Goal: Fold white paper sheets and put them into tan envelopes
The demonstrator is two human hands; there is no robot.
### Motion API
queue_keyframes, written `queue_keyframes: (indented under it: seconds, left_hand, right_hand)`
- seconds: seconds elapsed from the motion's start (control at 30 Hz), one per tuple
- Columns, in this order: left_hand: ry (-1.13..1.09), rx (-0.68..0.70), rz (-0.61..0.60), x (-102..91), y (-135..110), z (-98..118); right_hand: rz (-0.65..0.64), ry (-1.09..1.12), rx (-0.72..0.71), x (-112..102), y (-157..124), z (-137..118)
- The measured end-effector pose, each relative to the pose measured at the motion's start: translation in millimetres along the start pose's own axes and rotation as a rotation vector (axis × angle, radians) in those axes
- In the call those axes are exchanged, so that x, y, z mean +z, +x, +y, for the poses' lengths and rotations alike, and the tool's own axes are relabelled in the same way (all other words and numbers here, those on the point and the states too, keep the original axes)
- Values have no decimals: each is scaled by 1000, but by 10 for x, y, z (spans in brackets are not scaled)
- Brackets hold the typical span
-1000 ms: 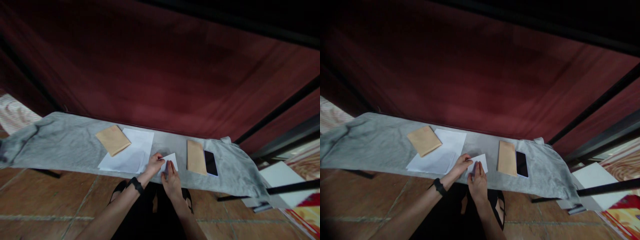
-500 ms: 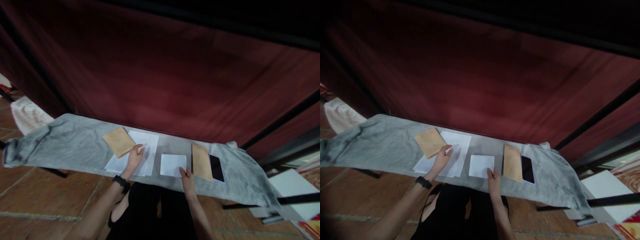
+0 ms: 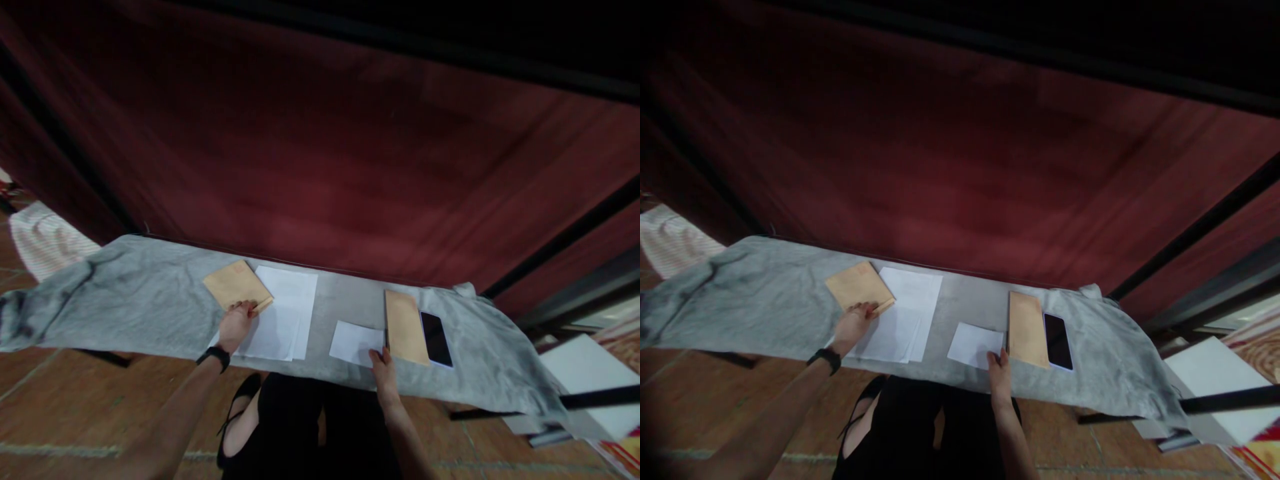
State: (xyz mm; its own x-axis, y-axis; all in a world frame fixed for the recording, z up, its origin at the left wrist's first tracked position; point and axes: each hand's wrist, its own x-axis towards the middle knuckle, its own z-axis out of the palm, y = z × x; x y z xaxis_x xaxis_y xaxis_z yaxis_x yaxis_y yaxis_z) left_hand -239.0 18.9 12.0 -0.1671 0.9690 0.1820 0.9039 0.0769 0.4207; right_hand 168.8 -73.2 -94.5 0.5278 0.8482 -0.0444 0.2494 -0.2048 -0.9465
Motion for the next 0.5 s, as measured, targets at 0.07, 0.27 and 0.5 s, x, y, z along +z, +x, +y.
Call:
queue_keyframes:
  seconds: [0.07,0.27,0.5]
  left_hand:
    - [56,47,-12,-36,-46,90]
    - [313,442,-69,-98,-602,671]
    - [255,664,-170,147,-1339,1236]
  right_hand:
    - [10,-29,-52,-19,-34,-55]
    - [56,-320,-501,25,-293,-615]
    - [-605,359,140,554,-680,-1173]
